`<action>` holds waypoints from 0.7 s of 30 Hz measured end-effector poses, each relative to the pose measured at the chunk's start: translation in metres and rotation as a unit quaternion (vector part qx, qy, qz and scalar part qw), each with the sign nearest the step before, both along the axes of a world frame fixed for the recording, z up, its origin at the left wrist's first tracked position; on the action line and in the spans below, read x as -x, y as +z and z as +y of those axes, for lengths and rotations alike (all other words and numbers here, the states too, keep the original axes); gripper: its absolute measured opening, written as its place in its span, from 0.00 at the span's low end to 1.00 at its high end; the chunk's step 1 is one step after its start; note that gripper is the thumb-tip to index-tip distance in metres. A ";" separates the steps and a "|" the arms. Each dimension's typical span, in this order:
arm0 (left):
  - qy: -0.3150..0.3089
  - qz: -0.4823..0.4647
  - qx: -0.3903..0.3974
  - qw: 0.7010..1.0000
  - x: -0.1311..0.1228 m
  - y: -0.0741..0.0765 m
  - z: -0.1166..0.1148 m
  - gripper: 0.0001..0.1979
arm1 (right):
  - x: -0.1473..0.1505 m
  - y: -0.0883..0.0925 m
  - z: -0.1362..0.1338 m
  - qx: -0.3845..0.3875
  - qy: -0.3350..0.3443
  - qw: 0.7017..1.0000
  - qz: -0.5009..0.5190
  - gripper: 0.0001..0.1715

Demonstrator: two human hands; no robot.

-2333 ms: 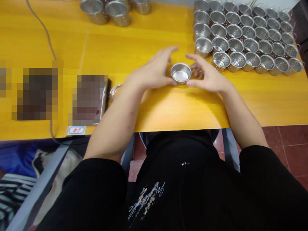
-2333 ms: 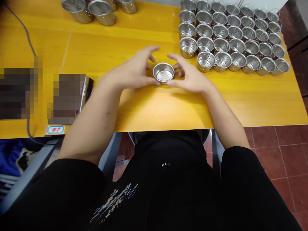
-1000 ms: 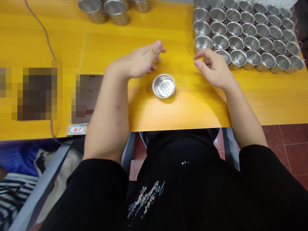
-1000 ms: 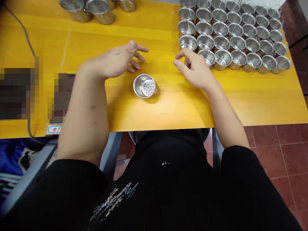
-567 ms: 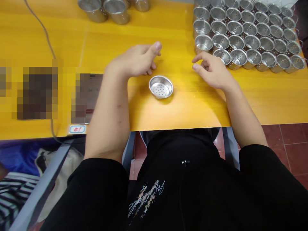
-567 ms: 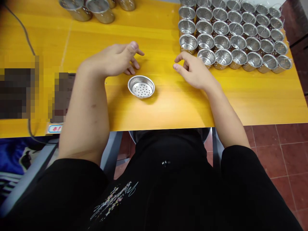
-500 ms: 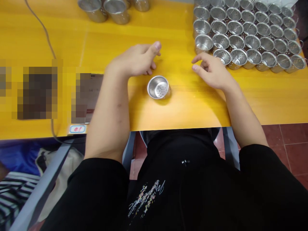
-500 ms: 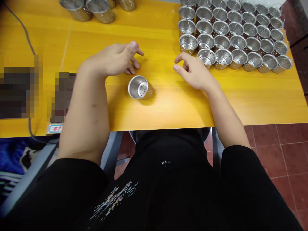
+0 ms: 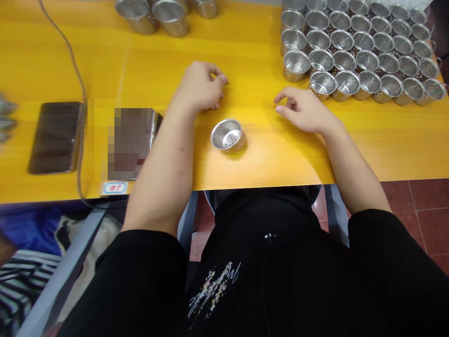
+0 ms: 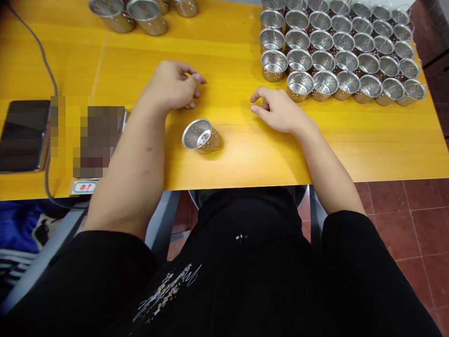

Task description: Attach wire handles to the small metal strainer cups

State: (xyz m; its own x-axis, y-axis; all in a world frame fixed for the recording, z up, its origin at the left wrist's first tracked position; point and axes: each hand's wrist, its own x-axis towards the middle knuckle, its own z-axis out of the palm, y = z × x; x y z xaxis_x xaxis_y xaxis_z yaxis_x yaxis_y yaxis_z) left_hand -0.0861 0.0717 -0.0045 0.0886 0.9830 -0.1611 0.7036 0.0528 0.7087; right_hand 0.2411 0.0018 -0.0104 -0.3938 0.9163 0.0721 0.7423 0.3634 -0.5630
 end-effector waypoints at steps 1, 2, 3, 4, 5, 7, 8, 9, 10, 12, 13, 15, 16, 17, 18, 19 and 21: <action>-0.002 0.002 -0.004 1.000 0.001 -0.002 0.001 0.14 | 0.000 0.000 0.000 0.000 0.001 1.000 0.000 0.23; -0.005 0.004 -0.008 1.000 0.003 -0.003 0.002 0.14 | 0.001 -0.001 0.000 0.000 0.001 1.000 0.001 0.22; -0.008 0.006 -0.010 1.000 0.004 -0.004 0.003 0.15 | 0.001 -0.001 0.000 0.001 0.002 1.000 0.001 0.22; -0.010 0.007 -0.012 1.000 0.004 -0.005 0.004 0.15 | 0.001 -0.002 0.000 0.003 0.002 1.000 0.001 0.22; -0.012 0.009 -0.013 1.000 0.004 -0.005 0.004 0.16 | 0.001 -0.002 0.000 0.004 0.001 1.000 0.001 0.21; -0.013 0.013 -0.014 1.000 0.003 -0.004 0.003 0.17 | 0.002 -0.001 -0.001 0.008 -0.002 1.000 -0.001 0.21; -0.013 0.017 -0.013 1.000 0.003 -0.003 0.002 0.18 | 0.003 0.000 -0.001 0.010 -0.004 1.000 -0.003 0.20; -0.012 0.021 -0.013 1.000 0.002 -0.002 0.001 0.18 | 0.003 0.000 -0.001 0.011 -0.005 1.000 -0.005 0.20; -0.012 0.024 -0.012 1.000 0.001 -0.001 0.001 0.19 | 0.003 0.001 -0.001 0.013 -0.006 1.000 -0.007 0.20; -0.013 0.027 -0.011 0.999 0.000 0.001 0.000 0.20 | 0.004 0.001 -0.002 0.014 -0.005 1.000 -0.009 0.20; -0.015 0.027 -0.012 0.999 0.000 0.001 -0.001 0.21 | 0.004 0.002 -0.002 0.014 -0.004 1.000 -0.010 0.20; -0.018 0.025 -0.016 0.999 0.000 0.002 -0.001 0.21 | 0.004 0.002 -0.001 0.013 -0.003 1.000 -0.011 0.20; -0.018 0.025 -0.017 0.999 0.001 0.001 -0.001 0.21 | 0.004 0.002 -0.001 0.013 -0.004 1.000 -0.012 0.19; -0.018 0.026 -0.018 0.999 0.001 0.001 -0.001 0.20 | 0.004 0.002 -0.001 0.013 -0.004 1.000 -0.013 0.19; -0.017 0.027 -0.017 0.999 0.001 0.001 -0.001 0.20 | 0.004 0.002 -0.001 0.013 -0.005 1.000 -0.014 0.19; -0.017 0.029 -0.015 0.999 0.002 0.000 0.000 0.19 | 0.004 0.002 -0.001 0.014 -0.006 1.000 -0.016 0.19; -0.022 0.032 -0.015 0.999 0.002 -0.001 0.000 0.20 | 0.005 0.002 -0.002 0.017 -0.009 1.000 -0.018 0.19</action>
State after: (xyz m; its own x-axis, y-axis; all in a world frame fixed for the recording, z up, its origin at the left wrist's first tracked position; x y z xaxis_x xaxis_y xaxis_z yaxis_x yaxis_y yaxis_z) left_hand -0.0884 0.0721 -0.0059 0.1226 0.9827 -0.1389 0.7481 0.0005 0.6636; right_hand 0.2365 0.0000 -0.0080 -0.3786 0.9252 0.0266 0.7688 0.3303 -0.5476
